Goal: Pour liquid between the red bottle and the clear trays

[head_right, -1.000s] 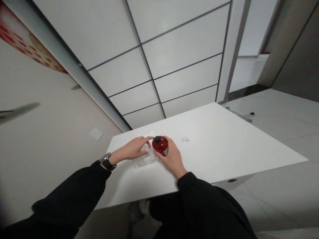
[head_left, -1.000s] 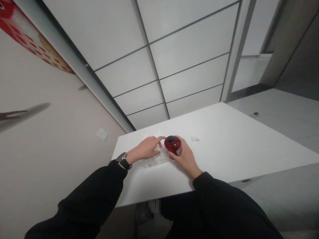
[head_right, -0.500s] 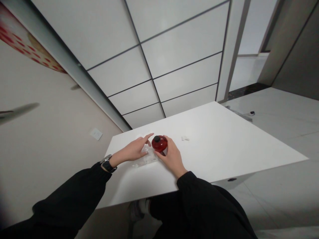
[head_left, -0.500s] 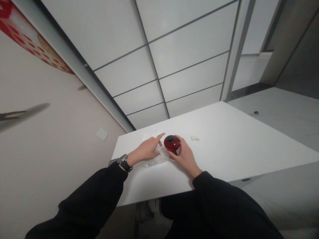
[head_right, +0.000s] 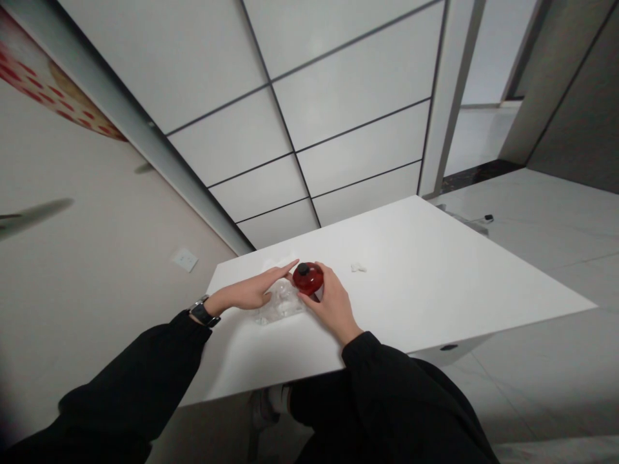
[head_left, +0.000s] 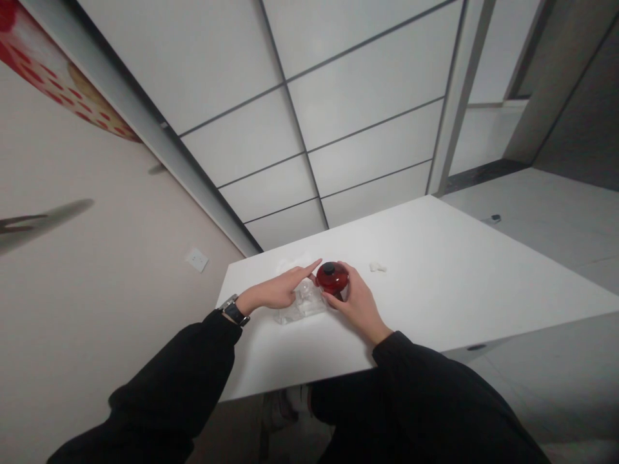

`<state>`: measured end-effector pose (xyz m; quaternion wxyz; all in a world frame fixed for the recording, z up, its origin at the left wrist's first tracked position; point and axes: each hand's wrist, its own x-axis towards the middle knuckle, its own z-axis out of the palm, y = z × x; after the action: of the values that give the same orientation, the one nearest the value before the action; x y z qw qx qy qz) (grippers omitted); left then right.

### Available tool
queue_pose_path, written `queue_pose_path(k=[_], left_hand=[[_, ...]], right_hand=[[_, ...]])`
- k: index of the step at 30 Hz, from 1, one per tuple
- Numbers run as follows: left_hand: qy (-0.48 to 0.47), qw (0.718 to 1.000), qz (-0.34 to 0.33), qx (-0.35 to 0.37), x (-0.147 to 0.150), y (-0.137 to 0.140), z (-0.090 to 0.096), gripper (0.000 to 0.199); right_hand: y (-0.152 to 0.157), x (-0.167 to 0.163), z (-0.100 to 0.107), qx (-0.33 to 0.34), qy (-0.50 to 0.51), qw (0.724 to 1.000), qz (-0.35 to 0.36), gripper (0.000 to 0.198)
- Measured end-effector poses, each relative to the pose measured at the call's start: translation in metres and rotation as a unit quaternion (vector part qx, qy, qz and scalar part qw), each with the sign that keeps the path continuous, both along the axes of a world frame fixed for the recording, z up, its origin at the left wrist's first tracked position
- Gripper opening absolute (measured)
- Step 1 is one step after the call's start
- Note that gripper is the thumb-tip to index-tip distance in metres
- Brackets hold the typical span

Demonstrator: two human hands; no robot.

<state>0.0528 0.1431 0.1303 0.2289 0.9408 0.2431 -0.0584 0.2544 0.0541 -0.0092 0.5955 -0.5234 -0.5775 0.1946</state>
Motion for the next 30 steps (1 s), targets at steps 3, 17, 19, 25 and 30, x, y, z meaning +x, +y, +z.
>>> queue_pose_path(k=[3, 17, 19, 25, 30], left_hand=[[-0.006, 0.997, 0.075, 0.019, 0.0, -0.002, -0.001, 0.094], [-0.001, 0.992, 0.107, 0.073, 0.009, -0.017, 0.004, 0.067], [0.017, 0.985, 0.136, 0.104, 0.007, -0.015, 0.0, 0.067], [-0.008, 0.995, 0.087, 0.043, 0.001, -0.008, -0.009, 0.081], [-0.051, 0.986, 0.15, 0.047, -0.003, -0.002, -0.02, 0.073]], right_hand=[[0.001, 0.0, -0.002, 0.002, -0.007, 1.0, -0.003, 0.072], [0.0, 0.0, -0.001, -0.002, -0.012, 1.0, -0.004, 0.072], [0.0, 0.0, -0.001, -0.004, -0.011, 1.0, -0.002, 0.072], [0.0, 0.0, 0.001, -0.002, -0.007, 1.0, -0.004, 0.072], [0.0, 0.001, -0.001, 0.0, -0.011, 1.0, -0.006, 0.071]])
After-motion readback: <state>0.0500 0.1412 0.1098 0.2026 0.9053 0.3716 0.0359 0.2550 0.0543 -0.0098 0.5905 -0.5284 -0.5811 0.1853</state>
